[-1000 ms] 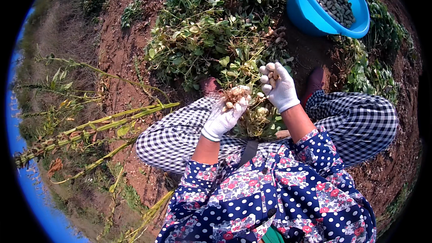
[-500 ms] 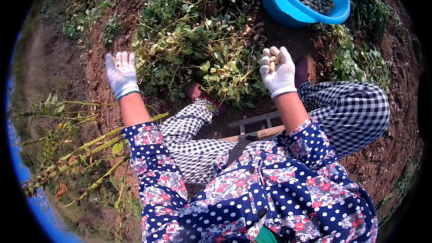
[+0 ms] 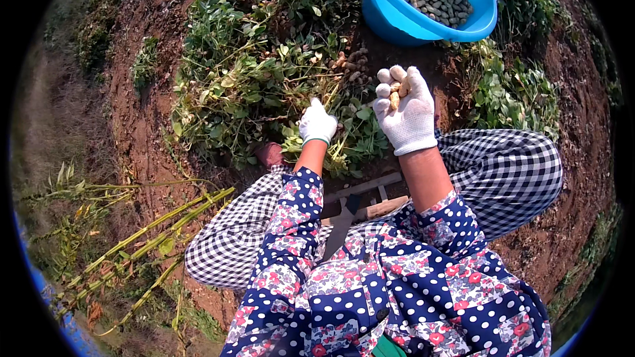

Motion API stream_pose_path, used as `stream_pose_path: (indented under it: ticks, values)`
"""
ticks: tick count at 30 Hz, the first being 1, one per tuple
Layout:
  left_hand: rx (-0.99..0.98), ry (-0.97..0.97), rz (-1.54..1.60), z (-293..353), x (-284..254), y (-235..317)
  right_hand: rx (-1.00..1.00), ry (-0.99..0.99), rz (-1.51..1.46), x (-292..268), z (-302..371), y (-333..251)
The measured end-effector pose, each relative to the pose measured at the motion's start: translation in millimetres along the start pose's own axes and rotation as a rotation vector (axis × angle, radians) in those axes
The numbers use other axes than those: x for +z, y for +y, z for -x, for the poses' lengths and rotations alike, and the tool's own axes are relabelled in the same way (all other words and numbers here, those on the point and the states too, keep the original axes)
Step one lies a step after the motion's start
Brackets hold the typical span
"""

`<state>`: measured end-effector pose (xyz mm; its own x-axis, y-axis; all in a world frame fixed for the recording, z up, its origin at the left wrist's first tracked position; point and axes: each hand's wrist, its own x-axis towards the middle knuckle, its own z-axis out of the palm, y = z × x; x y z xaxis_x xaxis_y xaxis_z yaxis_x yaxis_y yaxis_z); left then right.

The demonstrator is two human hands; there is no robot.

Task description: The person sits on the ground in a garden and manually shells peanuts. They hold a peanut cluster in one hand and use the other to pull the pods off the stem, dropping the shelled nuts into a blue basin nearby.

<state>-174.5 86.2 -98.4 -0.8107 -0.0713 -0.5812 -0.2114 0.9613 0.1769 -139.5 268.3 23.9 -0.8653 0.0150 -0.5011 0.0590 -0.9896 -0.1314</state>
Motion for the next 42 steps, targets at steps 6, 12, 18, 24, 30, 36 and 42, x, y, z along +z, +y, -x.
stream_pose_path:
  ticks: [6,12,18,24,30,36,42]
  values:
    - [0.215,0.198,0.621,51,-27,-48,-0.252,-0.067,-0.044,57,-40,-70]
    - [0.112,0.357,1.059,146,-64,-82,-0.245,-0.172,-0.374,76,-63,-126]
    - [0.077,0.575,0.941,168,-54,-68,-0.032,0.101,0.908,0,-9,49]
    - [0.599,0.294,0.153,183,-14,-17,0.23,0.22,0.836,-70,16,75]
    - [0.288,0.54,0.885,124,-74,-26,-0.072,0.165,1.095,-44,15,45]
    - [0.611,1.004,0.355,91,-104,-13,-0.285,0.119,1.199,19,99,-13]
    - [0.971,0.481,0.339,64,-82,24,-0.08,0.097,1.203,31,110,-39]
